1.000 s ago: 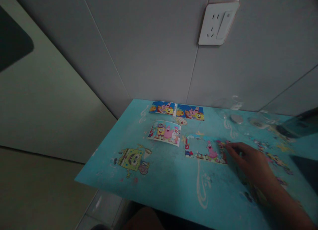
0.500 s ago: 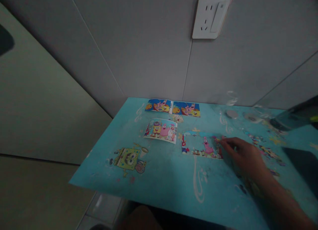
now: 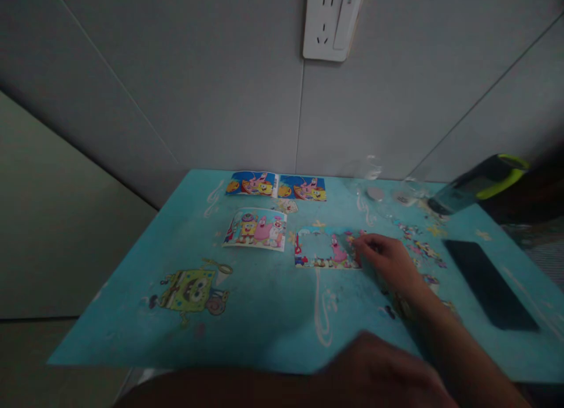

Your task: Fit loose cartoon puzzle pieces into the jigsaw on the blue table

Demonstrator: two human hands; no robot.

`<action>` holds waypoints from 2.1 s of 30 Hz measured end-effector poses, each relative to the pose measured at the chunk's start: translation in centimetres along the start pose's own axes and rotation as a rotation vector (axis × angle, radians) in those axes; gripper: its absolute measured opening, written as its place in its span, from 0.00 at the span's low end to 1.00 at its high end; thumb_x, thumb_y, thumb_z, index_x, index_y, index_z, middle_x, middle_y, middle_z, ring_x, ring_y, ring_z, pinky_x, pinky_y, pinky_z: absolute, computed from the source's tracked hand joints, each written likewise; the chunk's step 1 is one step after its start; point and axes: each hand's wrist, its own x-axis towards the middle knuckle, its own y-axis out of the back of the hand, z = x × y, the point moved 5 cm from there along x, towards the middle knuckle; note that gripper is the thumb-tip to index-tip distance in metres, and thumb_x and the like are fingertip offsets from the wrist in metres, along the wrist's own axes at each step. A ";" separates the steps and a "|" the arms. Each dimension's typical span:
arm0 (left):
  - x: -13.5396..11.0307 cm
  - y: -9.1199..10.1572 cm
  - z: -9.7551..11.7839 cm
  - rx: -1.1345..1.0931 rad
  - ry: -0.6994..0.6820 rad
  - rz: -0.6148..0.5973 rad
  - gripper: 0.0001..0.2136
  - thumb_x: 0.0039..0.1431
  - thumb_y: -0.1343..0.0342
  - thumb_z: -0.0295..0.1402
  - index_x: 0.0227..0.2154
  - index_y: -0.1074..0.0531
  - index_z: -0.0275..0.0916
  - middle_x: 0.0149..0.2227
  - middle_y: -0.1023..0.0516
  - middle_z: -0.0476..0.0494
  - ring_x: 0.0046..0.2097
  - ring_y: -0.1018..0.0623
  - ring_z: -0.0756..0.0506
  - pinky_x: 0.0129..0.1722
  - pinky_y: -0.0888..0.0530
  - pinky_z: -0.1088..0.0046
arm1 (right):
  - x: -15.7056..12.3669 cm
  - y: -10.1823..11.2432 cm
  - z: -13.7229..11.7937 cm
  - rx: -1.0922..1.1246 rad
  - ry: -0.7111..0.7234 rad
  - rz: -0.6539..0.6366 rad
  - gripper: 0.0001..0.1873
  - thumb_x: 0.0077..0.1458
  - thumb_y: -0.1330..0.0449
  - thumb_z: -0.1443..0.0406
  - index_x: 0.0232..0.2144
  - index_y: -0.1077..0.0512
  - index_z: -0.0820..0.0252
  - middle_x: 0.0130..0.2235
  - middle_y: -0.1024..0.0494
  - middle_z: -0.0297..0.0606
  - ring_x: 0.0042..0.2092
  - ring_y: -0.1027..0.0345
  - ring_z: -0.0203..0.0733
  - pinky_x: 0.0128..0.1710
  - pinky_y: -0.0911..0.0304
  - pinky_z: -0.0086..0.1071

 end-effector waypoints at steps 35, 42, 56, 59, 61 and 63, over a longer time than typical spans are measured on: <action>4.3 11.4 -3.0 1.010 -0.338 0.454 0.12 0.72 0.54 0.32 0.39 0.25 0.37 0.35 0.23 0.43 0.41 0.26 0.43 0.47 0.31 0.61 | 0.2 -1.0 -0.6 0.312 -0.059 -0.006 0.18 0.59 0.37 0.52 0.39 0.21 0.60 0.26 0.23 0.34 0.28 0.33 0.38 0.31 0.37 0.32; 4.5 10.7 -2.7 1.251 -0.319 0.419 0.12 0.69 0.51 0.30 0.52 0.29 0.38 0.50 0.25 0.38 0.53 0.29 0.36 0.54 0.33 0.51 | 1.1 -1.6 0.3 0.142 -0.104 0.073 0.20 0.58 0.38 0.51 0.39 0.19 0.62 0.23 0.23 0.34 0.23 0.35 0.36 0.24 0.41 0.30; 5.0 10.6 -3.3 1.366 -0.312 0.373 0.16 0.69 0.49 0.36 0.57 0.32 0.37 0.56 0.28 0.38 0.62 0.33 0.38 0.65 0.40 0.54 | 2.6 -2.6 0.4 0.055 -0.078 0.111 0.18 0.59 0.39 0.54 0.39 0.18 0.62 0.29 0.18 0.39 0.21 0.36 0.36 0.23 0.40 0.30; 5.0 10.5 -3.4 1.379 -0.317 0.367 0.16 0.69 0.49 0.36 0.57 0.32 0.36 0.56 0.27 0.38 0.62 0.33 0.38 0.66 0.40 0.53 | 2.7 -2.7 0.5 0.039 -0.063 0.114 0.18 0.59 0.39 0.54 0.39 0.18 0.62 0.30 0.18 0.39 0.22 0.35 0.36 0.23 0.39 0.30; 5.1 10.5 -3.5 1.385 -0.318 0.365 0.16 0.69 0.49 0.35 0.56 0.32 0.36 0.56 0.27 0.38 0.62 0.33 0.37 0.65 0.40 0.53 | 2.8 -2.7 0.4 0.028 -0.049 0.115 0.18 0.58 0.39 0.54 0.39 0.18 0.62 0.30 0.18 0.39 0.23 0.34 0.37 0.24 0.39 0.30; 5.1 10.5 -3.5 1.391 -0.320 0.362 0.15 0.69 0.49 0.35 0.56 0.31 0.37 0.56 0.27 0.37 0.61 0.32 0.37 0.65 0.40 0.53 | 2.8 -2.6 0.4 0.031 -0.050 0.105 0.18 0.59 0.39 0.54 0.39 0.18 0.62 0.29 0.18 0.39 0.22 0.34 0.36 0.24 0.39 0.30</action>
